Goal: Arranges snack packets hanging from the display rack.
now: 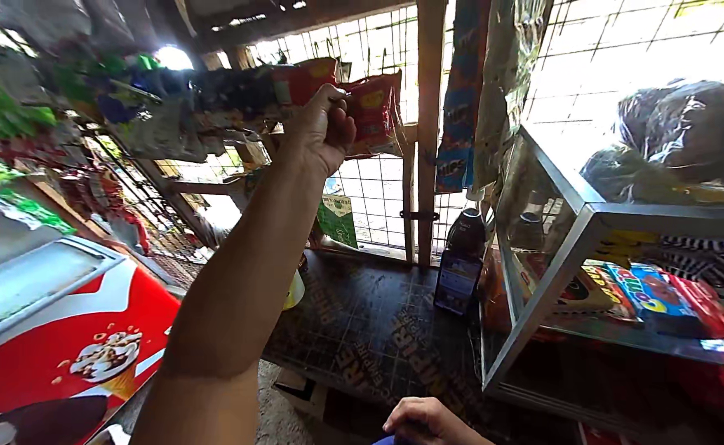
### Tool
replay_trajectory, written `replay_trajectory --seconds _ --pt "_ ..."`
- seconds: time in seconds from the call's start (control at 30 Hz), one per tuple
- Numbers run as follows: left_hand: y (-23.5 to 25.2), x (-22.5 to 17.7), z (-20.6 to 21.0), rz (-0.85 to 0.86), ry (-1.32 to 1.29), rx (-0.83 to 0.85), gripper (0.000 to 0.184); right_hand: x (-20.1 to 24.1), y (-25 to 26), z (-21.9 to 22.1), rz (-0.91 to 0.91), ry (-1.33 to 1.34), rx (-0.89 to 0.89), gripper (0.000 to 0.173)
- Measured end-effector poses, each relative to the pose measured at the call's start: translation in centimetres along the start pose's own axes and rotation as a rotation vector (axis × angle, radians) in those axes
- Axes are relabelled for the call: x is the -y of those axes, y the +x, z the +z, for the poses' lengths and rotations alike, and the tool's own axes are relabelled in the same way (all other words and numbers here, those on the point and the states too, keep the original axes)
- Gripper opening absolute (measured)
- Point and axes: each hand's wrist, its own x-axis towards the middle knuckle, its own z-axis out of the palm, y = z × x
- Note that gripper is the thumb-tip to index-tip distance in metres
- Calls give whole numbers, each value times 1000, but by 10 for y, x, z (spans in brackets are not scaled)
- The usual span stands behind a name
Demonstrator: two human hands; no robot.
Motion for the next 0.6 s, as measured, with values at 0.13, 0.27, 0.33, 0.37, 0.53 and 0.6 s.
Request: replay_trajectory --seconds 0.13,0.27,0.33,0.37,0.53,0.6 --pt "7 0 5 7 12 19 18 3 0 -1 -8 7 -7 18" --pt "16 -5 10 14 -2 23 15 1 0 -2 -22 6 -2 18" --pt "16 -8 13 -6 -50 28 10 1 0 -2 -28 11 0 18" --pt "17 -10 14 -22 -83 30 6 1 0 -3 -26 12 2 18" --pt "20 -16 20 -55 -163 36 5 0 -1 -3 -18 11 13 18" --pt "21 -16 20 -58 -175 38 6 0 0 -3 -13 17 19 18"
